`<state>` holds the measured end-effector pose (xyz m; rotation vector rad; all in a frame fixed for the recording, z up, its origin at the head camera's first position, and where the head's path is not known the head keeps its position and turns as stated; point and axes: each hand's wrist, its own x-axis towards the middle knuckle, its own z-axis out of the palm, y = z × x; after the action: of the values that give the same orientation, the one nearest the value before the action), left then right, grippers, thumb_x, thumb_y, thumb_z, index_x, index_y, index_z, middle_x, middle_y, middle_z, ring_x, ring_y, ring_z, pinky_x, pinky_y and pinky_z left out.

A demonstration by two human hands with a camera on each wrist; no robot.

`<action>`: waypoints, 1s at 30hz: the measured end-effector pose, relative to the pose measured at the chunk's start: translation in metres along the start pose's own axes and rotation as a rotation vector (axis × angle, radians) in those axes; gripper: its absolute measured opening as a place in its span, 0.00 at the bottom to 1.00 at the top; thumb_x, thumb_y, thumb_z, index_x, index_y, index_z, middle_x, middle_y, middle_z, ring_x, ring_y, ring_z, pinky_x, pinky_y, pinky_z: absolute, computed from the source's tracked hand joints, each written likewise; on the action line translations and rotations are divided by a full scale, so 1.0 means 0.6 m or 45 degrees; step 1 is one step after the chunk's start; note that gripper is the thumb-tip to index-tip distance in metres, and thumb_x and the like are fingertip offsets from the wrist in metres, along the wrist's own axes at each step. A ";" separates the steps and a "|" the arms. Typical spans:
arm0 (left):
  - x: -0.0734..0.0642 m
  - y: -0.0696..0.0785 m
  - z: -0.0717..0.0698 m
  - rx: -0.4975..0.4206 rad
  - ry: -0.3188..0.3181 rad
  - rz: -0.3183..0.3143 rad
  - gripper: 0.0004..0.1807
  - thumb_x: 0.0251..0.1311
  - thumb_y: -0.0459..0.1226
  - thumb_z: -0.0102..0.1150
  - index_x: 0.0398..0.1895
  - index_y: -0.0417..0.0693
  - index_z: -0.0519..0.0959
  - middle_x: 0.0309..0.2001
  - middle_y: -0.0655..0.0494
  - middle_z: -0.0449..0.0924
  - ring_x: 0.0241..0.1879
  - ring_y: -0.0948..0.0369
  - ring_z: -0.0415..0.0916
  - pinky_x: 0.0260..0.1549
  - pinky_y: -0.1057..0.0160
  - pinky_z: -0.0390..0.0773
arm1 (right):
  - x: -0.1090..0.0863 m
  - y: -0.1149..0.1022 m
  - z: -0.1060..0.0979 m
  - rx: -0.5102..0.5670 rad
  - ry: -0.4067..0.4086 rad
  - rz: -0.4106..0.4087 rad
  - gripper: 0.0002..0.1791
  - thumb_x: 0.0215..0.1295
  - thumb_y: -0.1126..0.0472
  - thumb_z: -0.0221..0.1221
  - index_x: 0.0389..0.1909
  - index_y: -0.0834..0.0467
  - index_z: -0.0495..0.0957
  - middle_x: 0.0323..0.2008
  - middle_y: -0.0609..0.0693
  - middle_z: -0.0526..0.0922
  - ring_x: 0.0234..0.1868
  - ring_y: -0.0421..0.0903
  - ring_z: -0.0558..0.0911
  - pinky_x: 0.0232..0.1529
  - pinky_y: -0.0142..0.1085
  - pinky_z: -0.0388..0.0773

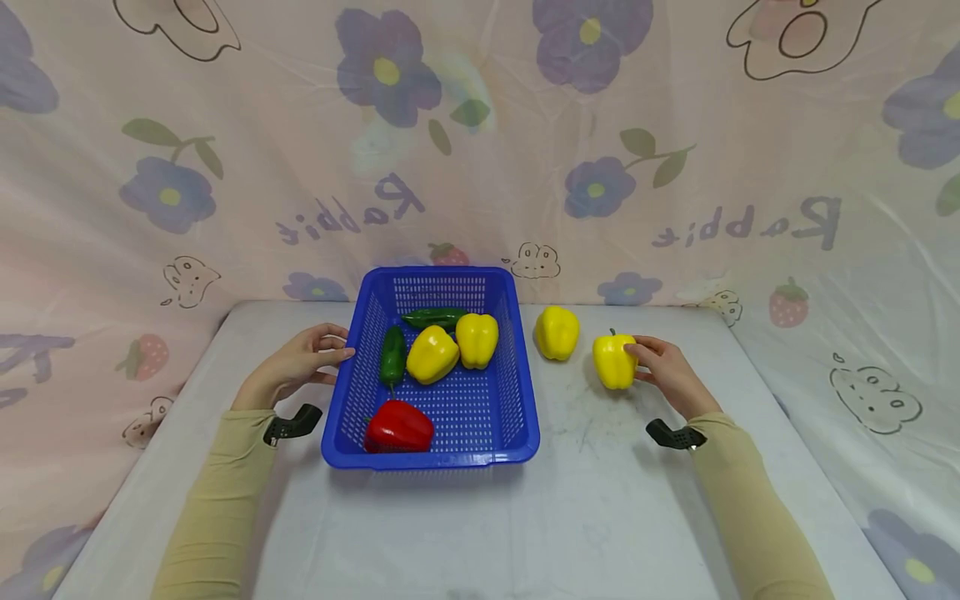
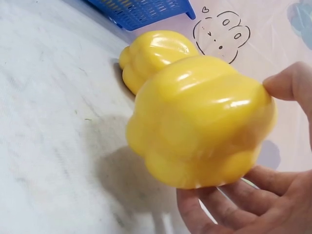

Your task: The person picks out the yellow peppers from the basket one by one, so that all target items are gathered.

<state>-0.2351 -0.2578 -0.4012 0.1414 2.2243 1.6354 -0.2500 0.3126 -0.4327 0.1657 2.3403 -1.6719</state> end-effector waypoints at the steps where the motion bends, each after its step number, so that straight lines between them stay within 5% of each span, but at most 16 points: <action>1: 0.000 0.000 0.000 -0.003 -0.001 0.000 0.30 0.65 0.38 0.58 0.63 0.33 0.57 0.48 0.38 0.68 0.40 0.52 0.77 0.40 0.53 0.82 | 0.001 0.000 0.000 0.007 0.000 0.004 0.42 0.70 0.43 0.52 0.72 0.65 0.50 0.68 0.65 0.56 0.64 0.62 0.61 0.64 0.52 0.62; 30: -0.001 0.001 0.001 0.002 -0.008 0.004 0.30 0.66 0.38 0.57 0.63 0.33 0.57 0.49 0.37 0.68 0.40 0.53 0.77 0.40 0.53 0.82 | 0.056 -0.011 0.011 0.136 0.030 0.026 0.42 0.70 0.45 0.51 0.74 0.63 0.46 0.71 0.62 0.53 0.65 0.58 0.60 0.66 0.49 0.61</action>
<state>-0.2346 -0.2572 -0.4005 0.1504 2.2216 1.6324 -0.2827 0.3024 -0.4380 0.2300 2.2588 -1.7949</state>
